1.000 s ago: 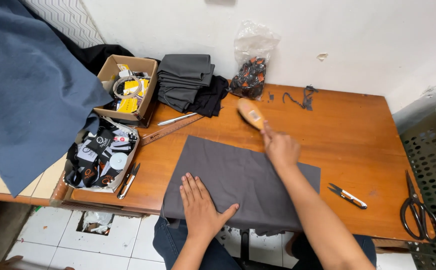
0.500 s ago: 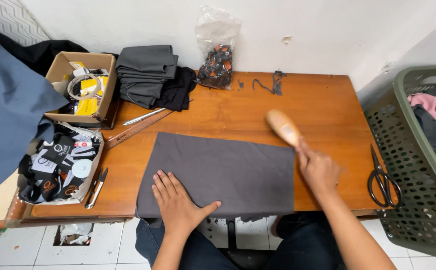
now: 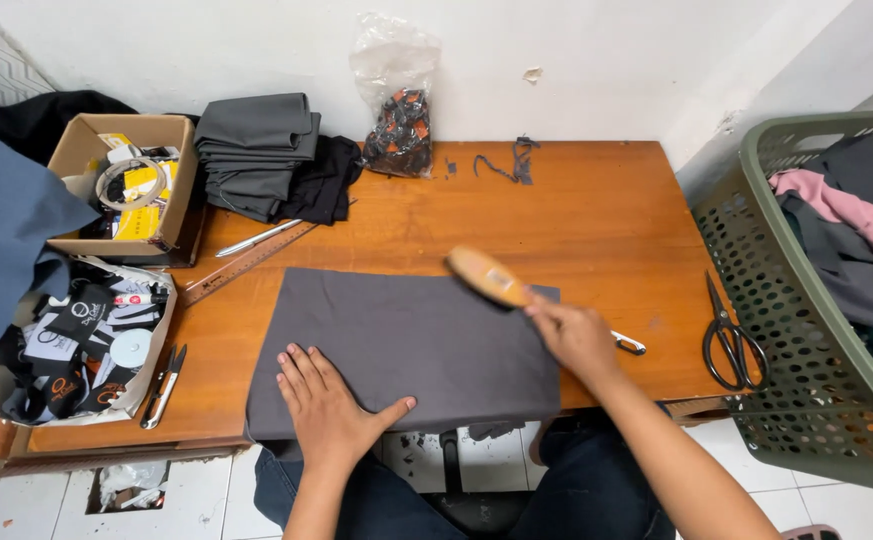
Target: The person trims the edges of a gray fabric piece using a small blade, then brushes the fabric surface with a hairbrush. The person works at a wooden table with tools and fabric scraps visible.
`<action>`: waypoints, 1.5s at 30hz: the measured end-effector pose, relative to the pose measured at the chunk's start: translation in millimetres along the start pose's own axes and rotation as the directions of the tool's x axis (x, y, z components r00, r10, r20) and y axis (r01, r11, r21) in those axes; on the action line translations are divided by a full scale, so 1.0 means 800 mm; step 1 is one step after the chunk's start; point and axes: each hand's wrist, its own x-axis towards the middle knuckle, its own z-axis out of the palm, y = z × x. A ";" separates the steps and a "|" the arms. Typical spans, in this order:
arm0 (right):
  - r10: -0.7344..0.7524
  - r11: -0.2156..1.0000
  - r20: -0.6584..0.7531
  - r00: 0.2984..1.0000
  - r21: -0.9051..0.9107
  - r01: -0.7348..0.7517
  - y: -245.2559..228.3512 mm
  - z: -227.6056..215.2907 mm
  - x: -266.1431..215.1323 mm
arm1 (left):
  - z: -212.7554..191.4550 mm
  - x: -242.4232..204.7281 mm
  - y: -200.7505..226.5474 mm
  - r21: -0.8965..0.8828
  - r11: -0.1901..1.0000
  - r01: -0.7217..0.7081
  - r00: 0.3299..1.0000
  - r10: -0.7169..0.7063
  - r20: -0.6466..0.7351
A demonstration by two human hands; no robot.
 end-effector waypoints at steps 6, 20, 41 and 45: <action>0.179 0.965 -0.308 0.934 -0.131 -0.229 0.054 -0.054 -0.016 | -0.005 0.010 -0.003 -0.039 0.999 0.032 0.997 -0.029 0.078; 0.098 0.993 -0.201 0.975 -0.040 -0.108 0.033 -0.056 -0.056 | -0.046 0.118 0.029 -0.104 0.972 0.212 0.968 -0.195 0.156; 0.104 0.938 -0.076 0.992 0.338 -0.072 0.039 -0.065 -0.067 | -0.017 0.136 0.108 -0.284 0.877 -0.386 0.878 0.445 0.180; -0.040 0.925 -0.042 0.998 0.376 0.053 -0.007 -0.082 -0.043 | -0.014 0.137 0.107 -0.288 0.882 -0.374 0.881 0.435 0.187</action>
